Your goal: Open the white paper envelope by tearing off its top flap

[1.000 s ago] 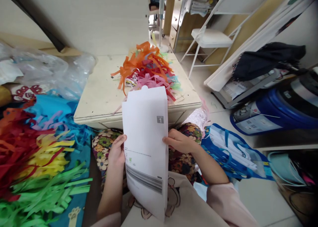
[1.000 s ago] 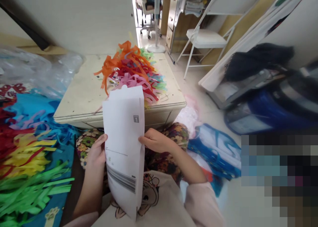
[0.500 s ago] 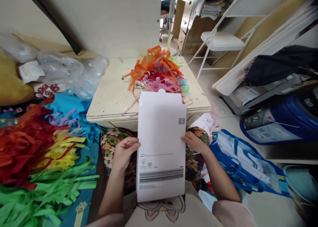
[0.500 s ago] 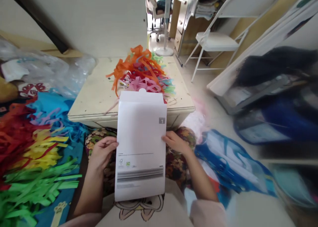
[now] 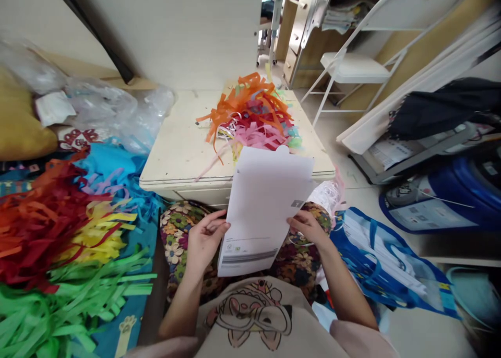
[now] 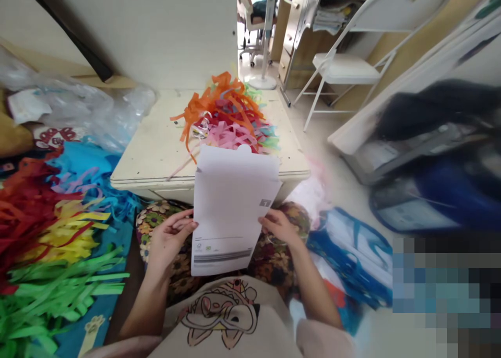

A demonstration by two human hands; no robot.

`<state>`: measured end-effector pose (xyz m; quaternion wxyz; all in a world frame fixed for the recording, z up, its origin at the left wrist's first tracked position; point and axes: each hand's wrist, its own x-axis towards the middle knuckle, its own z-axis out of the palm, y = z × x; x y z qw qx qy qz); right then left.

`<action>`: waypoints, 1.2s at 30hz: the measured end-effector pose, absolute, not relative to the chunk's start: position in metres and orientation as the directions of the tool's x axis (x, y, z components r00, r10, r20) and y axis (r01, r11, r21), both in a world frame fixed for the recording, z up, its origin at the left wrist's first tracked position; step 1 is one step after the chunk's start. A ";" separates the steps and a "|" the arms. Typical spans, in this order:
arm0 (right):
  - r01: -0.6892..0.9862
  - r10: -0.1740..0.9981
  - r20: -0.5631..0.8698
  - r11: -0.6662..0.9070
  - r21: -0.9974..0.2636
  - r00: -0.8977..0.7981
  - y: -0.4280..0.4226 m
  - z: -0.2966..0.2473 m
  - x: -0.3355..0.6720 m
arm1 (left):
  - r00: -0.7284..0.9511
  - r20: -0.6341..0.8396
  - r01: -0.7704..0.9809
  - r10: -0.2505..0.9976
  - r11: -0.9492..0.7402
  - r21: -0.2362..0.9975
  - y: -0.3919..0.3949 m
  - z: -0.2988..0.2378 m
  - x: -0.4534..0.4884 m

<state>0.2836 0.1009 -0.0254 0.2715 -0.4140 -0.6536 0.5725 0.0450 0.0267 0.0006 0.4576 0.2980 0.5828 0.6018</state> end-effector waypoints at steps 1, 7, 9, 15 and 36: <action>0.235 0.854 -0.121 0.002 -0.972 -0.506 0.100 -0.026 0.284 | -0.370 -0.189 -0.221 0.909 0.112 0.969 0.028 -0.002 0.043; 0.262 0.874 -0.110 0.020 -0.965 -0.473 0.089 -0.032 0.286 | -0.145 -0.257 -0.298 0.956 0.205 0.932 0.035 -0.012 0.033; 0.231 0.905 -0.038 0.067 -0.971 -0.425 0.085 -0.031 0.286 | -0.101 -0.252 -0.301 0.962 0.212 0.930 0.035 -0.007 0.034; 0.242 0.913 0.077 0.187 -0.952 -0.400 0.076 -0.011 0.285 | -0.090 -0.185 -0.275 0.979 0.154 0.949 0.031 0.012 0.044; 0.319 0.918 0.178 0.297 -0.900 -0.354 0.057 0.002 0.285 | -0.106 -0.160 -0.190 0.981 0.138 0.972 0.018 0.017 0.042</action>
